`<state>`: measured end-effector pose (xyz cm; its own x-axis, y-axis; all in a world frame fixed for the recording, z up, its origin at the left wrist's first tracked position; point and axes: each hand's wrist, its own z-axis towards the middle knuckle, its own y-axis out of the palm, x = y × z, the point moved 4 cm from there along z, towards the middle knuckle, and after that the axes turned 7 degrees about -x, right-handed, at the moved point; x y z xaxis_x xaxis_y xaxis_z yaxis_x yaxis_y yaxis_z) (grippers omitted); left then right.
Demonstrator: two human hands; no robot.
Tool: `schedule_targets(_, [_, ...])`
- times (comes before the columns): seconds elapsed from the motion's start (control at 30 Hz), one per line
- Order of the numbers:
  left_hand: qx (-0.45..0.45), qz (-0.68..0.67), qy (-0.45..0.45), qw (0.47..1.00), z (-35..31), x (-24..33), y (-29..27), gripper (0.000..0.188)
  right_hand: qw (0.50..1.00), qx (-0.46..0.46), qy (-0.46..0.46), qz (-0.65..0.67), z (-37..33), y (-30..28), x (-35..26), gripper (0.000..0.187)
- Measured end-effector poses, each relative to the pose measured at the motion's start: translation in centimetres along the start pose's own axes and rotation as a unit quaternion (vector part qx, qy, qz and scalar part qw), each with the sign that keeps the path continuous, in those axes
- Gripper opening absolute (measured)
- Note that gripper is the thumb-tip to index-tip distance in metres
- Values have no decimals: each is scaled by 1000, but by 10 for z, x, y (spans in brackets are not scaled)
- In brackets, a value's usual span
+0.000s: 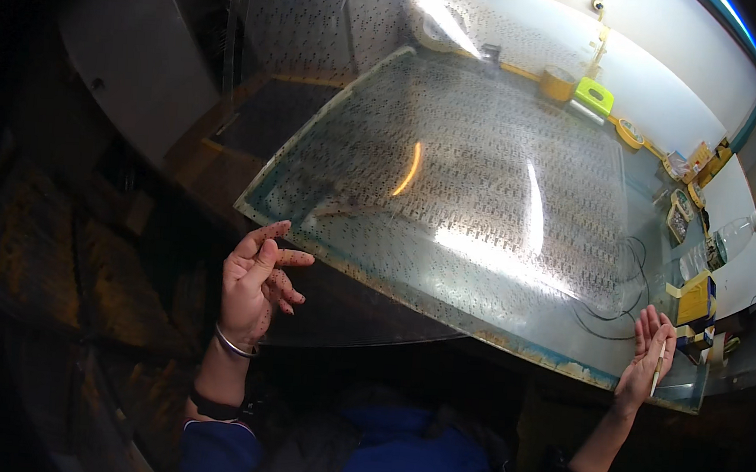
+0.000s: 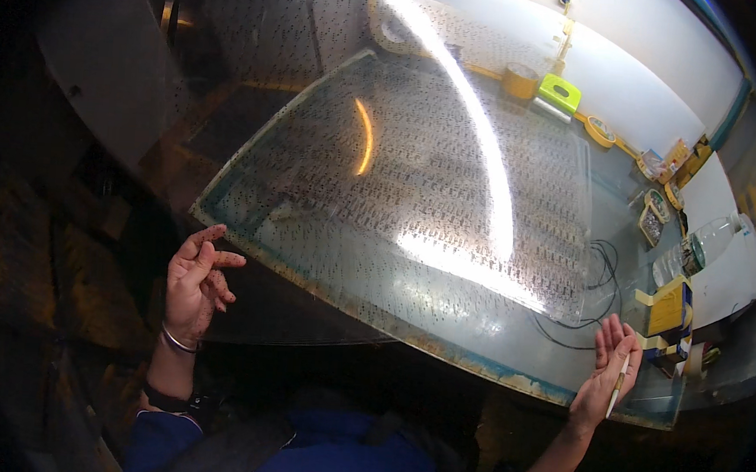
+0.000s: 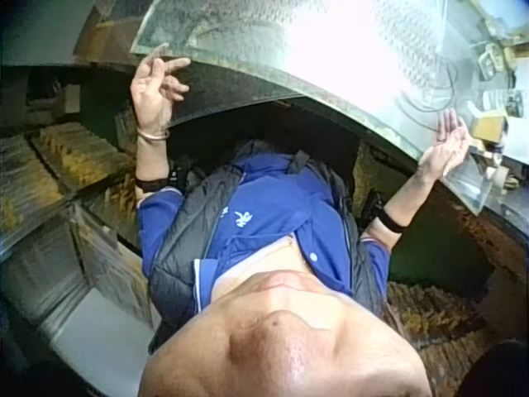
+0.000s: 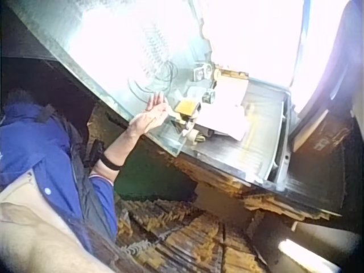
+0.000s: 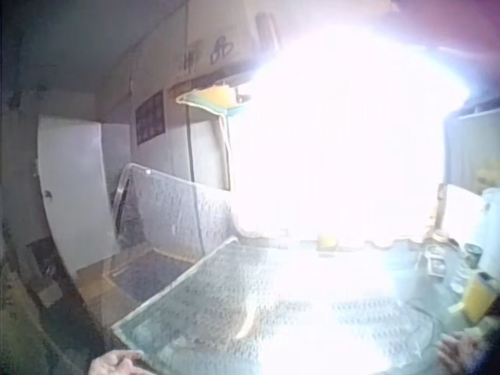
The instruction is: Inspecting and marking a large transparent sheet with detailed micro-patterns on a lit workbench.
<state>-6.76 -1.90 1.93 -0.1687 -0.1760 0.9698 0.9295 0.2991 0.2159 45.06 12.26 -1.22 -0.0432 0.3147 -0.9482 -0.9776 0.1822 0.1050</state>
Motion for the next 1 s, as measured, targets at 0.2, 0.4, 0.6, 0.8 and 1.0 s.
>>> schedule_targets(0.2, [-34, -67, -11, 997, 11, 0, 11, 33, 996, 76, -43, 14, -2, -6, -3, 39])
schedule_targets(0.4, [-41, -93, 5, 995, 11, -1, 9, 32, 986, 130, -100, -34, -4, -16, -5, 38])
schedule_targets(0.6, [-44, -77, 22, 996, 9, 7, 0, 31, 986, 145, -88, -8, -6, -10, -10, 36])
schedule_targets(0.8, [-53, -86, 32, 994, 7, 17, -6, 31, 982, 155, -106, 21, -9, -10, -15, 33])
schedule_targets(1.0, [-43, -107, 45, 992, 7, 16, -17, 30, 976, 181, -57, 109, -10, -13, -19, 34])
